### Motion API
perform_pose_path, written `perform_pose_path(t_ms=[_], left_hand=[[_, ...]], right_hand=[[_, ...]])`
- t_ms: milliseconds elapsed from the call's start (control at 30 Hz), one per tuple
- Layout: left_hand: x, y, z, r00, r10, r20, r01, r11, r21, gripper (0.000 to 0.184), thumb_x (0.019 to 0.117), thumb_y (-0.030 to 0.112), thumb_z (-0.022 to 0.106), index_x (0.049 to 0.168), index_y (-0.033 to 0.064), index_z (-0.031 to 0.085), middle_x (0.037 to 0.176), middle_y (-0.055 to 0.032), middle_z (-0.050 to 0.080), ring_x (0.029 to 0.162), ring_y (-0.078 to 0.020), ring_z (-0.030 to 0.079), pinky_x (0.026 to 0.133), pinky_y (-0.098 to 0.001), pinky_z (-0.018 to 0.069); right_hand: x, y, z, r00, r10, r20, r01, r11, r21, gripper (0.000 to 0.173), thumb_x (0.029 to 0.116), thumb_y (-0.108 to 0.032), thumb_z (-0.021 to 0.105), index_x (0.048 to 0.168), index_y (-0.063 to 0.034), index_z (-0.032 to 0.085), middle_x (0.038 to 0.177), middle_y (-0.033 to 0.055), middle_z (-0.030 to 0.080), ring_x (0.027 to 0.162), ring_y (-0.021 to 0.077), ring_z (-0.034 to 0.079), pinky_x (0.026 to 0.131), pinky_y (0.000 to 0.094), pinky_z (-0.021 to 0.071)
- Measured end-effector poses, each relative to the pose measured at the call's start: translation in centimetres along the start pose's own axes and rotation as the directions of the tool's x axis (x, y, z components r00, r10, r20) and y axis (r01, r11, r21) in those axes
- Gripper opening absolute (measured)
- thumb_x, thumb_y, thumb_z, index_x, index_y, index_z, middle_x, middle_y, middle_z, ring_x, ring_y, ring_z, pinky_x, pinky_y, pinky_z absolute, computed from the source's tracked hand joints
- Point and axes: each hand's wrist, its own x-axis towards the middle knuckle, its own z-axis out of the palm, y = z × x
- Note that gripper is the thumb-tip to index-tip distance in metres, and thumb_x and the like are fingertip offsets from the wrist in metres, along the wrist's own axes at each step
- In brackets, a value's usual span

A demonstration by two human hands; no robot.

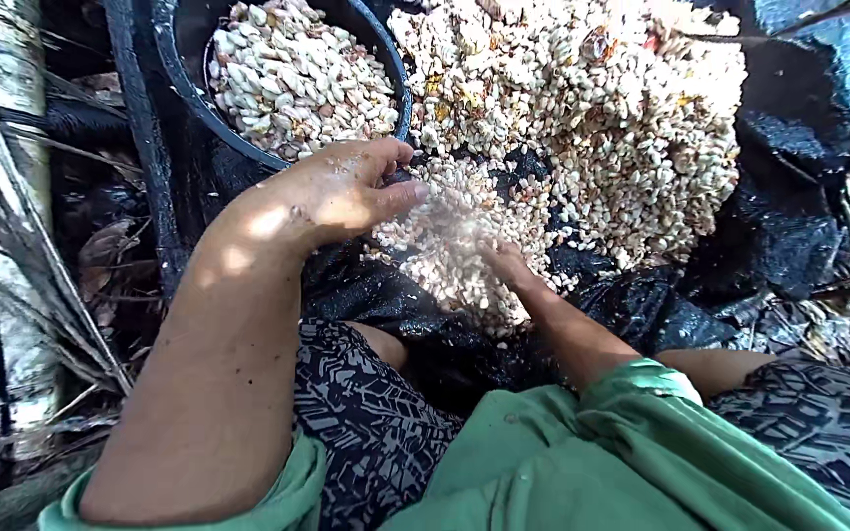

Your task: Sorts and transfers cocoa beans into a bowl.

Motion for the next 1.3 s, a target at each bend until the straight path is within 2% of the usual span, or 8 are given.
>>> perform_pose_path(t_ms=[133,300,400,567,667,933,1133,1300], left_hand=[[-2.4,3.2,-0.1,0.99,0.047,-0.132,-0.051,0.998,-0.026,0.054,0.1048,0.04,0.055,0.149,0.0094,0.049,0.134,-0.0164,0.062,0.117,-0.0261,0.064,0.102,-0.0496,0.05],[-3.2,5.7,3.0,0.966,0.146,-0.213,-0.156,0.987,-0.033,0.055,0.1047,0.036,0.053,0.149,0.0041,0.049,0.144,-0.0194,0.057,0.128,-0.0314,0.059,0.11,-0.0521,0.0446],[-1.0,7.4,3.4,0.984,0.145,-0.102,-0.142,0.989,0.036,0.049,0.1068,0.032,0.053,0.147,0.0045,0.052,0.144,-0.0195,0.057,0.134,-0.0343,0.055,0.113,-0.0565,0.0404],[3.3,9.3,3.7,0.995,0.012,0.096,-0.029,0.984,0.176,0.044,0.1083,0.025,0.05,0.149,0.0077,0.051,0.143,-0.0191,0.058,0.134,-0.0366,0.055,0.111,-0.0596,0.0416],[4.5,8.3,4.0,0.991,-0.012,0.132,-0.011,0.984,0.177,0.041,0.1061,0.017,0.054,0.146,0.0065,0.054,0.138,-0.0218,0.06,0.129,-0.0403,0.057,0.107,-0.0627,0.0433],[5.1,5.4,4.3,0.995,0.07,0.072,-0.076,0.994,0.079,0.04,0.1057,0.007,0.049,0.146,0.0046,0.054,0.143,-0.0201,0.058,0.134,-0.0352,0.055,0.114,-0.0537,0.0402],[3.7,5.1,4.7,0.979,0.119,-0.166,-0.125,0.992,-0.026,0.016,0.0996,0.009,0.064,0.112,-0.0001,0.068,0.107,-0.0163,0.068,0.099,-0.0301,0.067,0.091,-0.0514,0.0539],[3.1,5.9,5.3,0.985,-0.024,-0.172,0.003,0.993,-0.122,0.045,0.0991,0.031,0.069,0.126,-0.0034,0.059,0.106,-0.0223,0.068,0.101,-0.0371,0.068,0.093,-0.0579,0.0525]], right_hand=[[-2.0,-3.8,-1.5,0.989,-0.135,0.061,0.142,0.98,-0.141,0.033,0.1046,-0.026,0.06,0.124,0.0007,0.061,0.097,0.0179,0.065,0.076,0.0235,0.061,0.072,0.0454,0.0533],[-3.3,-6.0,-3.3,0.954,-0.298,0.023,0.29,0.904,-0.314,0.037,0.1079,-0.025,0.051,0.126,0.0052,0.061,0.104,0.026,0.067,0.09,0.0353,0.067,0.085,0.0561,0.053],[-3.6,-6.9,-3.8,0.944,-0.329,-0.007,0.315,0.91,-0.272,0.034,0.1091,-0.02,0.046,0.128,0.0055,0.057,0.099,0.0244,0.065,0.081,0.0333,0.065,0.076,0.0531,0.0541],[-6.0,-10.5,-4.6,0.93,-0.366,-0.041,0.361,0.927,-0.1,0.038,0.1115,-0.025,0.044,0.135,0.002,0.056,0.081,0.0089,0.063,0.06,0.0125,0.054,0.058,0.0314,0.0492],[-6.7,-12.2,-4.9,0.913,-0.404,-0.051,0.404,0.915,0.005,0.043,0.1131,-0.033,0.032,0.103,-0.0014,0.06,0.066,-0.0008,0.052,0.051,0.0065,0.046,0.05,0.0246,0.0431],[-6.7,-15.2,-2.3,0.926,-0.375,-0.034,0.313,0.715,0.625,0.048,0.1131,-0.038,0.023,0.08,-0.0145,0.049,0.054,-0.0044,0.047,0.04,0.0058,0.045,0.039,0.0198,0.0406],[-6.9,-16.0,-0.3,0.878,-0.479,0.0,0.217,0.397,0.892,0.072,0.1079,-0.059,0.015,0.095,-0.0146,0.071,0.103,0.0049,0.077,0.095,0.0168,0.074,0.079,0.0344,0.0621],[-8.3,-17.6,0.8,0.67,-0.741,0.045,0.426,0.434,0.794,0.089,0.0934,-0.082,0.018,0.14,-0.0181,0.059,0.148,0.0027,0.058,0.128,0.0167,0.06,0.1,0.0339,0.0535]])
